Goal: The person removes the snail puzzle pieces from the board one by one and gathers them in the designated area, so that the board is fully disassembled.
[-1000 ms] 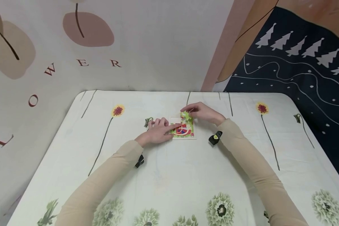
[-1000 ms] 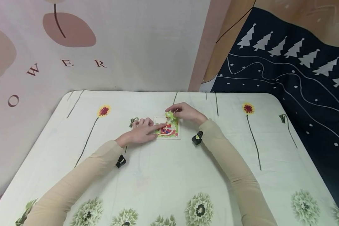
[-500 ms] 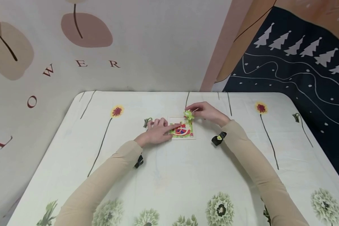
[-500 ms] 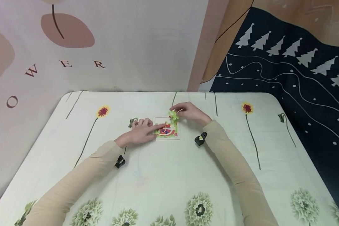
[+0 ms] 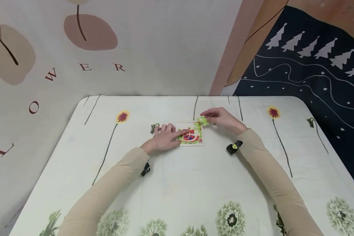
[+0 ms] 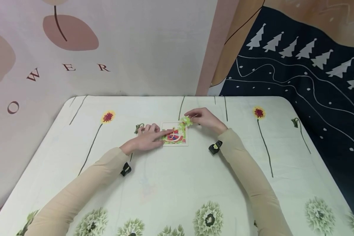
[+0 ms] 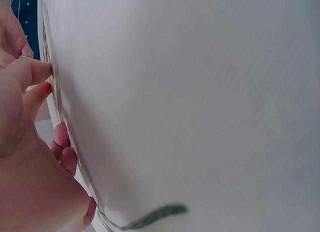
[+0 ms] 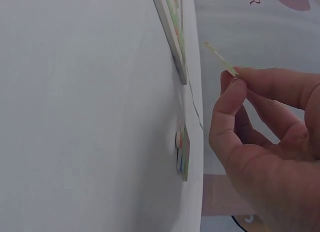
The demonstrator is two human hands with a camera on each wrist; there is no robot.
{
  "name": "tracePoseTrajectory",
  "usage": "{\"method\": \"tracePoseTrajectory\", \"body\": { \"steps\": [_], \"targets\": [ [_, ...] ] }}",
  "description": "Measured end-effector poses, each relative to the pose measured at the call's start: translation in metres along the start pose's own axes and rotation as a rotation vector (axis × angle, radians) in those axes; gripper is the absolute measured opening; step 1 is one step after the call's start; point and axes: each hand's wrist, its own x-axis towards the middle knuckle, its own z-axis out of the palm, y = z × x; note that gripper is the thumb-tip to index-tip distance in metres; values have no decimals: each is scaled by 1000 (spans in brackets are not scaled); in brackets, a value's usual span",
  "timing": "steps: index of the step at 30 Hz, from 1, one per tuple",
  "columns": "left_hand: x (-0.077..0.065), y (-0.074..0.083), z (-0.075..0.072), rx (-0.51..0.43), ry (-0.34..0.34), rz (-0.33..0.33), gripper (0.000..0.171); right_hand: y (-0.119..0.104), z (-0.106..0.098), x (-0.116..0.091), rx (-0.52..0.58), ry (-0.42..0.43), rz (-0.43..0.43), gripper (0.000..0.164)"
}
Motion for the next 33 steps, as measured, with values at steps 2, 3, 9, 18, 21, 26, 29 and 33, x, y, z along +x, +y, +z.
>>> {"method": "tracePoseTrajectory", "body": {
  "steps": [2,3,9,18,21,26,29,33],
  "targets": [
    [0,0,0,-1,1,1,55,5,-2,-1,-4,15,8,33],
    [-1,1,0,1,0,2,55,6,-2,-2,-5,22,12,33],
    [-1,1,1,1,-1,8,54,8,-7,-9,4,70,51,30],
    [0,1,0,1,0,6,54,14,-16,-17,-14,111,57,29],
    [-1,1,-1,-4,4,6,54,15,-18,-18,-22,117,62,29],
    [-1,1,0,-13,10,8,54,19,-23,-22,-25,128,81,29],
    [0,0,0,-13,8,7,54,22,-27,-24,-33,129,95,28],
    [0,0,0,-2,4,9,55,24,-33,-27,-54,128,125,29]
  ]
}}
